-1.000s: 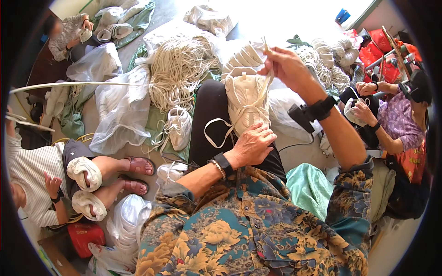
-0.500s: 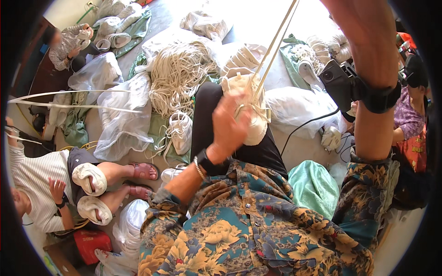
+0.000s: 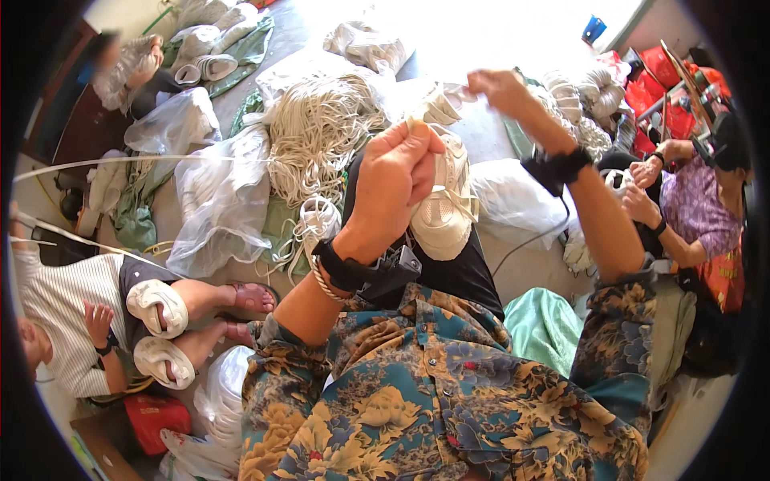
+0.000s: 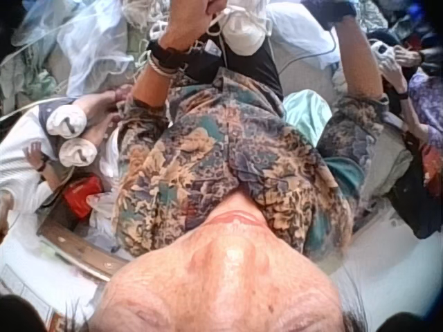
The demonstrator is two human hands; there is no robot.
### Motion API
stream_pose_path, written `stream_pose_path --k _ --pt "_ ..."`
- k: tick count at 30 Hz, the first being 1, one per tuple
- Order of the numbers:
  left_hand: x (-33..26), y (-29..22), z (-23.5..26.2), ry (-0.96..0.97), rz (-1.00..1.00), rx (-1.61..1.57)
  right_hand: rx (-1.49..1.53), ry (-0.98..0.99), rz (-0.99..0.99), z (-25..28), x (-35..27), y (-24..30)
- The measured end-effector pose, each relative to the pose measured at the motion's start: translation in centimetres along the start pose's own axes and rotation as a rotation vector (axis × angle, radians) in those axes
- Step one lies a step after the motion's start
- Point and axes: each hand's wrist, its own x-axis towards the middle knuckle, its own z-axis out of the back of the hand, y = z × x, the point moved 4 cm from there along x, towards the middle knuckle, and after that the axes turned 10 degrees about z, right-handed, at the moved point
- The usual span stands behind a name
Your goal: The recorder is threading laces into white athletic shoes as part of an assembly or finishing process in a factory setting.
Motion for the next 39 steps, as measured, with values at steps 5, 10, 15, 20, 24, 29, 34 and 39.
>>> stream_pose_path --k 5,10,15,20,24,29,34,39 --pt "2.5 -0.8 1.9 -0.013 0.035 -0.168 0.663 0.289 0.16 -7.4 -6.6 3.2" --pt "4.5 0.1 5.1 -0.113 0.01 -0.302 0.682 0.511 0.134 -10.0 -6.4 3.6" --pt "3.1 6.0 8.4 -0.502 -0.325 0.669 0.91 0.25 -0.072 -9.2 -4.7 0.5" --pt "0.3 12.4 1.2 0.098 -0.591 1.104 0.945 0.288 -0.168 -9.9 -2.8 -0.5" --pt "0.8 14.6 1.3 0.244 -0.509 1.205 -0.186 -0.128 0.829 -6.5 2.3 4.2" --pt "0.8 14.8 1.6 0.273 -0.484 1.2 0.951 -0.176 0.272 3.4 4.0 10.1" --pt "0.1 13.2 1.9 0.008 -0.548 0.952 0.577 -0.096 0.148 -3.3 1.4 6.2" --pt "1.6 9.8 6.2 -0.55 -0.353 0.946 0.807 -0.142 -0.058 -4.3 0.3 1.7"
